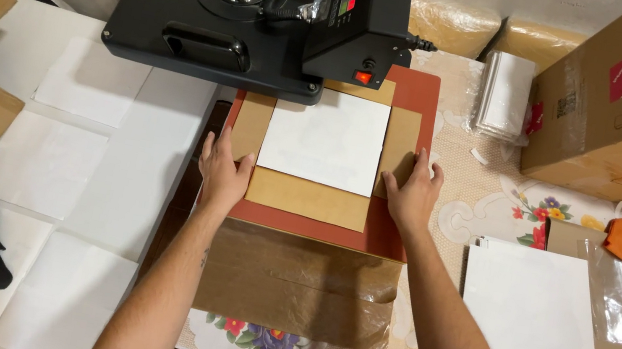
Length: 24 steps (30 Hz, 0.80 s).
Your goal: Aligning a ceramic tile on a heat press, covering it with a protective sheet, and engaging the press lever for sublimation.
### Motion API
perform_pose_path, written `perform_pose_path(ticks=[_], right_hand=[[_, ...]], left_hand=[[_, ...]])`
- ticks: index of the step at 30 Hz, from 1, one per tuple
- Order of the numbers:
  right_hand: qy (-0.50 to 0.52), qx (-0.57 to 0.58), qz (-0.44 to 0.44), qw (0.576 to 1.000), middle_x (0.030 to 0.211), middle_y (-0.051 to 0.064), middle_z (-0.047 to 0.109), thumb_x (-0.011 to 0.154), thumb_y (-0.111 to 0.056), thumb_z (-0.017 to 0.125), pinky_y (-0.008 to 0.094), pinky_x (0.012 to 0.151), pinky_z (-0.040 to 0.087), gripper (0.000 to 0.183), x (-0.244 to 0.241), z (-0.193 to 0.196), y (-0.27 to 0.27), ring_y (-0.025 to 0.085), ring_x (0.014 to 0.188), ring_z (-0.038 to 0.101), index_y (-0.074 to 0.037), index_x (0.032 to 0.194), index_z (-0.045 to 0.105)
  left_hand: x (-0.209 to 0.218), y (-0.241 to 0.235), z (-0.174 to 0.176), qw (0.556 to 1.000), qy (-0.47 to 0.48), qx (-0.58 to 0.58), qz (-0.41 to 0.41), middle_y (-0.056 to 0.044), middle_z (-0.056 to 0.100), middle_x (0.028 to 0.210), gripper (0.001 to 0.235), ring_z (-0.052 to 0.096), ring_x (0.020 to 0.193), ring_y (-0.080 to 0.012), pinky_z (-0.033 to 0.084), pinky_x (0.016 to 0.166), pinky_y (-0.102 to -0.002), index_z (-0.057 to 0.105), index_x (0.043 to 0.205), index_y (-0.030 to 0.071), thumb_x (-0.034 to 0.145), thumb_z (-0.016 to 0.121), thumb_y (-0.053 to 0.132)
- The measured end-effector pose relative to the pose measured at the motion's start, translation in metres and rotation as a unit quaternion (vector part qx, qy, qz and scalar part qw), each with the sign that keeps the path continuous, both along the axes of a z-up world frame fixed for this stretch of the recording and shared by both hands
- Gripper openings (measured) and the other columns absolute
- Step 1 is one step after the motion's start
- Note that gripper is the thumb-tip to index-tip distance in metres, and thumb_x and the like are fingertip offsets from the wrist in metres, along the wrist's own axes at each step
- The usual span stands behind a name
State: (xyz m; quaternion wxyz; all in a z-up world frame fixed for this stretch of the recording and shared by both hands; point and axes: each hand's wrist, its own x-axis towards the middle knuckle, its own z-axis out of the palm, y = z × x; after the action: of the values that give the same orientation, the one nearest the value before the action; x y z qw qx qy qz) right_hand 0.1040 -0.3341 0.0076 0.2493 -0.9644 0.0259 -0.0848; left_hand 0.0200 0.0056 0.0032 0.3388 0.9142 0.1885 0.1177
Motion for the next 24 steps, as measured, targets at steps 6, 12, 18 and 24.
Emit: perform_pose_path(ticks=[6, 12, 18, 24], right_hand=[[0.014, 0.009, -0.028, 0.999, 0.143, 0.003, 0.060, 0.081, -0.032, 0.081, 0.045, 0.121, 0.029, 0.088, -0.004, -0.008, 0.007, 0.032, 0.144, 0.035, -0.010, 0.155, 0.039], [0.026, 0.024, -0.033, 0.999, 0.144, 0.003, 0.059, 0.079, -0.031, 0.083, 0.046, 0.122, 0.027, 0.091, -0.007, -0.011, 0.005, 0.033, 0.145, 0.033, -0.010, 0.156, 0.038], [0.033, 0.029, -0.040, 0.998, 0.143, 0.002, 0.060, 0.080, -0.029, 0.083, 0.049, 0.123, 0.024, 0.090, -0.008, -0.009, 0.005, 0.033, 0.148, 0.029, -0.012, 0.156, 0.038], [0.021, 0.041, -0.025, 0.999, 0.143, 0.005, 0.060, 0.081, -0.024, 0.082, 0.052, 0.122, 0.025, 0.087, -0.014, -0.003, 0.001, 0.037, 0.147, 0.029, -0.009, 0.155, 0.039]], left_hand=[[0.011, 0.006, -0.006, 1.000, 0.012, 0.002, -0.005, -0.017, 0.043, 0.156, 0.074, 0.020, 0.152, -0.0340, 0.018, 0.118, -0.055, 0.033, 0.155, 0.006, 0.090, 0.068, 0.015], [0.011, 0.007, -0.007, 1.000, 0.003, -0.001, -0.009, -0.016, 0.044, 0.155, 0.073, 0.020, 0.151, -0.0360, 0.018, 0.117, -0.056, 0.035, 0.154, 0.006, 0.089, 0.069, 0.012], [0.004, 0.009, -0.014, 1.000, -0.004, 0.027, -0.011, -0.014, 0.045, 0.153, 0.074, 0.021, 0.150, -0.0349, 0.020, 0.117, -0.057, 0.037, 0.152, 0.008, 0.088, 0.072, 0.019], [-0.013, 0.004, -0.009, 0.998, -0.049, 0.032, -0.008, -0.012, 0.046, 0.152, 0.069, 0.025, 0.148, -0.0360, 0.025, 0.115, -0.058, 0.041, 0.149, 0.008, 0.087, 0.071, 0.019]])
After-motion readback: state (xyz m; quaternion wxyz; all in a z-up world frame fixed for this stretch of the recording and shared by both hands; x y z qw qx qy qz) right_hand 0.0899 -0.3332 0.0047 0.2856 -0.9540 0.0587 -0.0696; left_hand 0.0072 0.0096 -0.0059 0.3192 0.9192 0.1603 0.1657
